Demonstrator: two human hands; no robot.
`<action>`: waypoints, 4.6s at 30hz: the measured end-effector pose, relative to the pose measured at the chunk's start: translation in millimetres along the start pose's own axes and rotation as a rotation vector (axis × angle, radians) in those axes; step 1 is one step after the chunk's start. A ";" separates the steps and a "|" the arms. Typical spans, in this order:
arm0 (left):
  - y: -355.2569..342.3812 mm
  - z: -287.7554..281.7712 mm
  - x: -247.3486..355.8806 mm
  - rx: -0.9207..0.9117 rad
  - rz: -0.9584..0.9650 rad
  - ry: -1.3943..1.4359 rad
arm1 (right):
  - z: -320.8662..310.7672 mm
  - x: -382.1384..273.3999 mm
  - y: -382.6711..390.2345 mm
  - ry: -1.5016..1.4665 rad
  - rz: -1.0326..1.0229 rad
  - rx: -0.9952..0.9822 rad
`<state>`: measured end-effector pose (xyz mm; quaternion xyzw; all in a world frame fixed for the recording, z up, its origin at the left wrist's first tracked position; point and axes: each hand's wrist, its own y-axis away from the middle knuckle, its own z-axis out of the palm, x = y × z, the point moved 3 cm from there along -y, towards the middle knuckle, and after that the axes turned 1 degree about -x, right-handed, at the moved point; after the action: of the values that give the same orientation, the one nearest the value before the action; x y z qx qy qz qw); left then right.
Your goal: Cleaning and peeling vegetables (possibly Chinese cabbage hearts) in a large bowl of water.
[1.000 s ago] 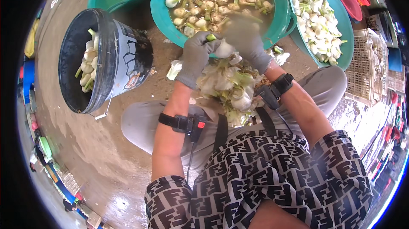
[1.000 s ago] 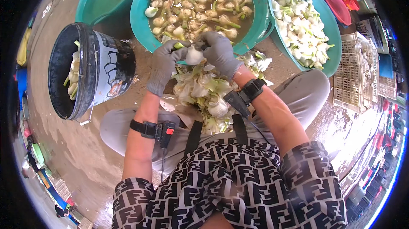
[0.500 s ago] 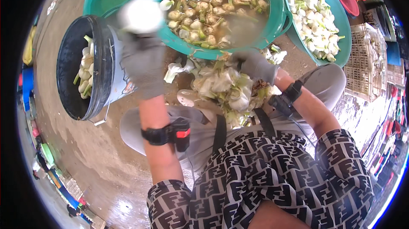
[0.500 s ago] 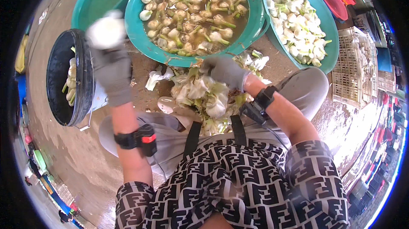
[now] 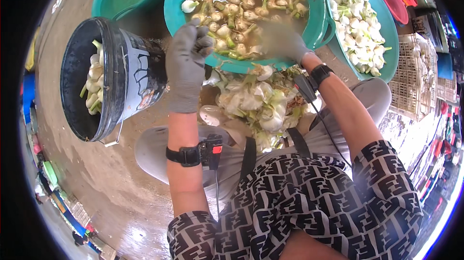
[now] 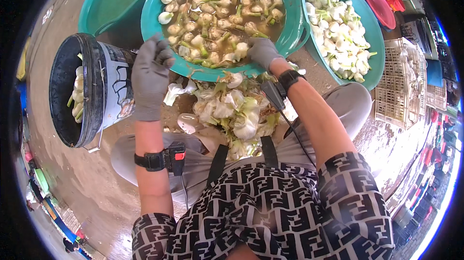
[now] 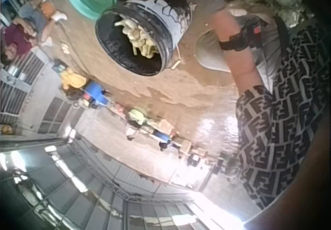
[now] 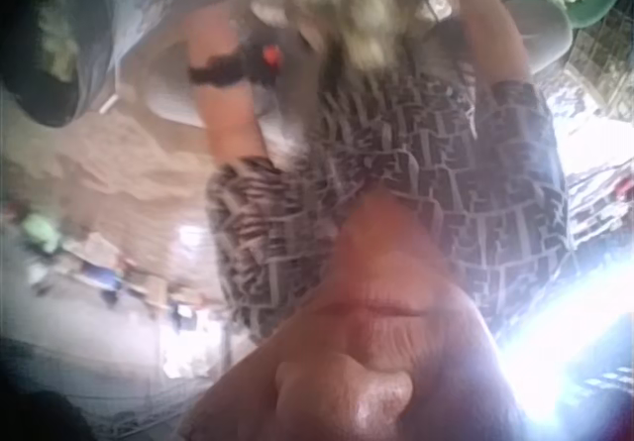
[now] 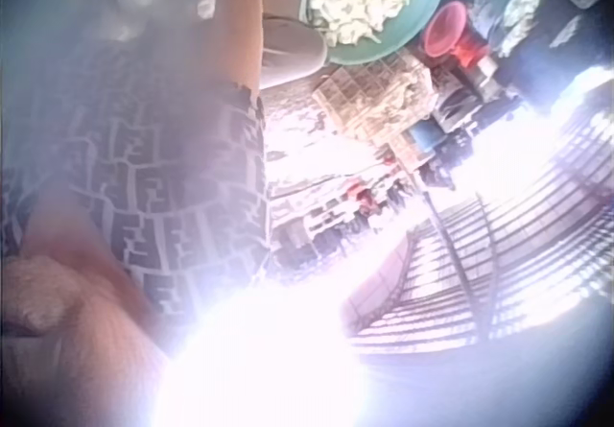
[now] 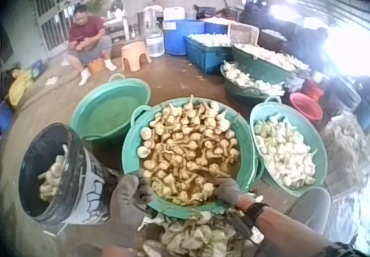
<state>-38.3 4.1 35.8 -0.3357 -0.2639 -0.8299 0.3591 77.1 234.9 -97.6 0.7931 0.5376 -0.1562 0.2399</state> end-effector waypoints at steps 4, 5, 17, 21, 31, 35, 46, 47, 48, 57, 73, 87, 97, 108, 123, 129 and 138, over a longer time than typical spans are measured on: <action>6.7 17.6 -25.6 -0.046 -0.071 -0.585 | -19.9 -16.7 30.0 -0.156 -0.061 0.082; 8.0 14.4 -30.8 -0.153 0.056 -0.806 | -20.6 -27.2 33.0 -0.200 -0.087 0.086; 10.6 22.8 -60.7 -0.416 0.121 -1.109 | -65.4 -74.6 72.2 -0.731 -0.061 0.045; 14.6 29.8 -58.0 -0.364 0.144 -0.965 | -72.4 -77.8 79.7 -0.853 -0.079 0.040; 17.6 32.7 -56.2 -0.423 0.226 -0.940 | -77.8 -75.2 83.0 -0.903 -0.105 0.045; 16.6 29.0 -57.5 -0.406 0.177 -0.917 | -80.0 -77.4 83.0 -0.883 -0.150 0.077; 13.4 24.4 -62.9 -0.378 0.187 -0.927 | -82.8 -84.6 84.6 -0.739 -0.143 0.129; 12.9 21.2 -64.7 -0.410 0.181 -0.961 | -81.8 -85.2 83.9 -0.700 -0.137 0.124; 12.6 22.4 -64.5 -0.411 0.180 -0.960 | -80.9 -84.9 83.6 -0.700 -0.135 0.124; 22.4 28.9 -74.6 -0.429 0.210 -1.195 | -69.5 -64.4 75.7 -0.764 0.094 0.198; 18.1 29.8 -72.4 -0.456 0.281 -1.317 | -35.9 -53.0 58.9 -0.556 -0.005 0.156; 54.4 27.3 -114.3 -0.897 0.063 -1.708 | -30.7 -13.4 32.7 -1.022 0.264 0.227; 26.2 43.7 -69.5 -0.283 0.631 -1.415 | -31.9 -55.2 51.3 -1.137 0.249 0.113; -11.2 -9.5 58.1 -0.116 0.248 0.338 | -46.3 -81.0 24.4 -1.223 0.010 -0.012; 1.9 -7.2 49.8 0.079 0.008 -0.082 | 63.8 -71.3 -75.7 -0.070 0.192 -0.158; -4.1 2.2 25.9 0.077 0.162 -0.899 | 48.8 -22.6 -74.2 -0.081 -0.052 0.128; 6.2 26.0 -32.8 -0.368 0.304 -1.299 | -34.2 -97.4 36.7 -1.219 -0.038 -0.032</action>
<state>-7.1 31.8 29.0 -0.8535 -0.2304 -0.4322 0.1778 74.5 166.6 -12.0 0.5476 0.3199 -0.5780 0.5136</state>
